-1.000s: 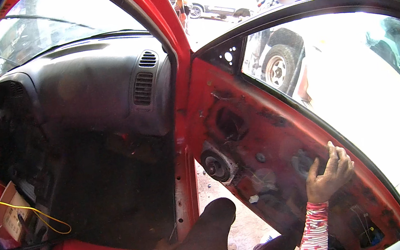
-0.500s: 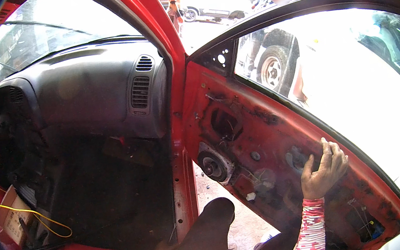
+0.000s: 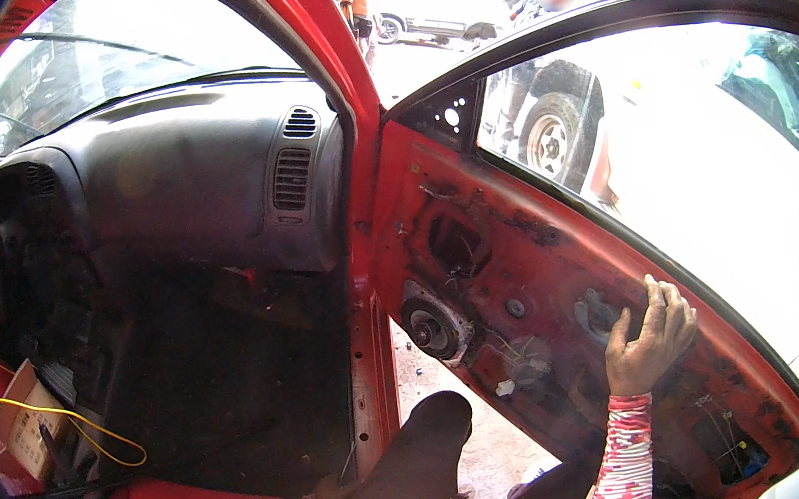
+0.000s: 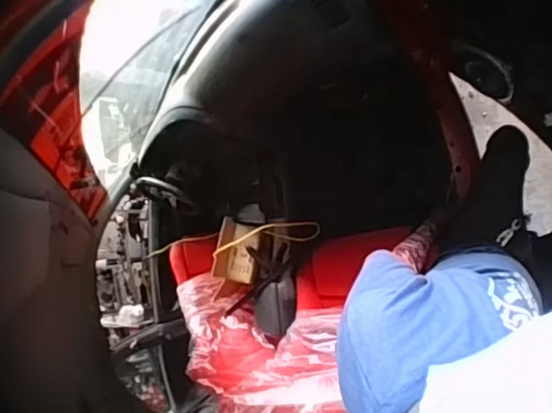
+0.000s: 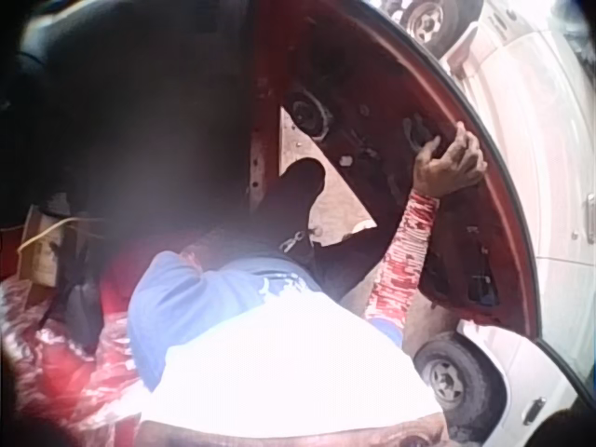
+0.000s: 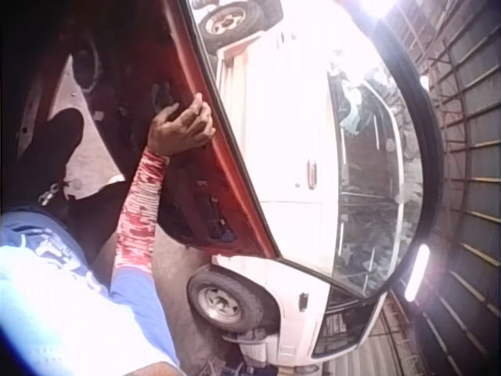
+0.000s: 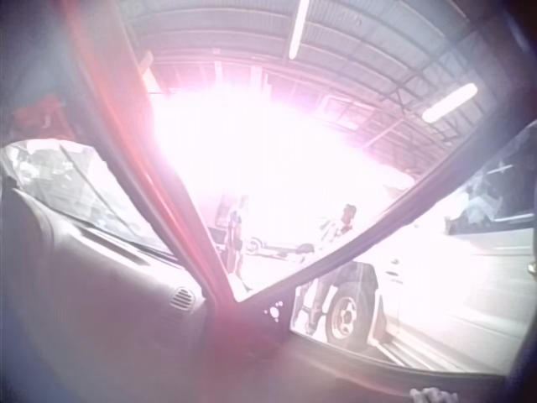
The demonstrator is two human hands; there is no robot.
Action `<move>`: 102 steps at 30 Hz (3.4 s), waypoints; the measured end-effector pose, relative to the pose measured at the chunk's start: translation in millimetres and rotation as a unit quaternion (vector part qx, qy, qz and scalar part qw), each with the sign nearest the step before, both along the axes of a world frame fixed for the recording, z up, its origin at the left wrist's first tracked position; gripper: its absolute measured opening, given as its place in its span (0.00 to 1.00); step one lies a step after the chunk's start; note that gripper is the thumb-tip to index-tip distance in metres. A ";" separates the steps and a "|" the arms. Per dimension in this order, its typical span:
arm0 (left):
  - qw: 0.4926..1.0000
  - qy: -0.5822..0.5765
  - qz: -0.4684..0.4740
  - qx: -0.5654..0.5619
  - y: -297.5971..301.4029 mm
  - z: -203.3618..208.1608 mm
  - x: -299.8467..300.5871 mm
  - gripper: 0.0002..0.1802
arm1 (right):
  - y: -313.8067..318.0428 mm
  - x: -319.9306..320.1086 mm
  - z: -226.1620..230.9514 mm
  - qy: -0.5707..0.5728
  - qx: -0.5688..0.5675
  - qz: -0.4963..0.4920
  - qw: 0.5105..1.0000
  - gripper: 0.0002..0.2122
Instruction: The person uses a screwdriver to pry and remove the rubber weather stripping from the exterior and interior edges of a red car door. The person works along the top and side of the door, then opens the door to continue removing the strip from the inner door frame.
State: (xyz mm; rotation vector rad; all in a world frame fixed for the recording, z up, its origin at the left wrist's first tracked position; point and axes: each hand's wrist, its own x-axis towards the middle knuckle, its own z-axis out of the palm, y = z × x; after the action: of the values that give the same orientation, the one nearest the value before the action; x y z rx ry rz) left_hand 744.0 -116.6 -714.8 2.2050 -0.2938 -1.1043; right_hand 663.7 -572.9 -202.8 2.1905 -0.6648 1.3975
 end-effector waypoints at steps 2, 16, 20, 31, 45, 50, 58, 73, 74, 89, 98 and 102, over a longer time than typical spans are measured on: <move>0.999 0.008 -0.002 -0.033 -0.7 0.2 0.7 0.56 | 0.2 -0.6 0.2 0.000 0.002 0.007 1.000 0.25; 0.994 0.058 0.057 -0.075 -1.3 4.9 -4.6 0.53 | 1.5 -4.2 3.0 0.012 0.005 0.012 1.000 0.26; 0.995 0.024 0.072 -0.068 -3.2 11.1 -7.9 0.54 | 2.2 -5.0 2.7 0.014 0.005 0.013 1.000 0.26; 0.998 0.003 0.046 -0.047 2.8 -21.6 -1.5 0.55 | 2.2 -4.4 2.4 0.010 0.007 0.021 1.000 0.26; 0.998 0.013 0.039 -0.050 0.0 3.0 -1.4 0.55 | 2.9 -4.6 4.0 0.008 -0.005 0.026 1.000 0.26; 0.997 0.060 0.047 -0.030 0.2 -4.8 0.2 0.56 | 3.6 -5.0 3.9 0.007 0.001 0.025 1.000 0.26; 1.000 0.021 0.004 0.009 -8.8 59.1 -0.6 0.57 | 4.6 -5.6 3.5 0.011 0.010 0.021 1.000 0.27; 1.000 0.009 0.016 -0.006 -7.2 44.8 0.4 0.58 | 4.0 -5.5 3.7 0.010 0.006 0.024 1.000 0.27; 1.000 0.018 0.017 0.001 -6.2 39.1 0.9 0.58 | 4.0 -5.6 3.8 0.011 0.007 0.024 1.000 0.27; 1.000 0.008 0.021 -0.020 -3.0 55.8 -1.9 0.57 | 4.2 -5.7 3.8 0.014 0.011 0.020 1.000 0.27; 0.997 0.004 0.045 -0.065 -3.0 19.9 0.2 0.56 | 4.9 -6.5 6.2 0.013 0.007 0.027 1.000 0.26; 0.998 0.013 0.049 -0.045 -4.7 46.1 -3.6 0.55 | 5.1 -6.3 6.1 0.013 0.009 0.025 1.000 0.26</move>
State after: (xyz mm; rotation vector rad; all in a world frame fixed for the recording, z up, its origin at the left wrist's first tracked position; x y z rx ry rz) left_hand 740.3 -121.3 -668.6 2.1012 -0.2173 -1.0456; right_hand 657.4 -567.8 -196.7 2.2505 -0.6188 1.3901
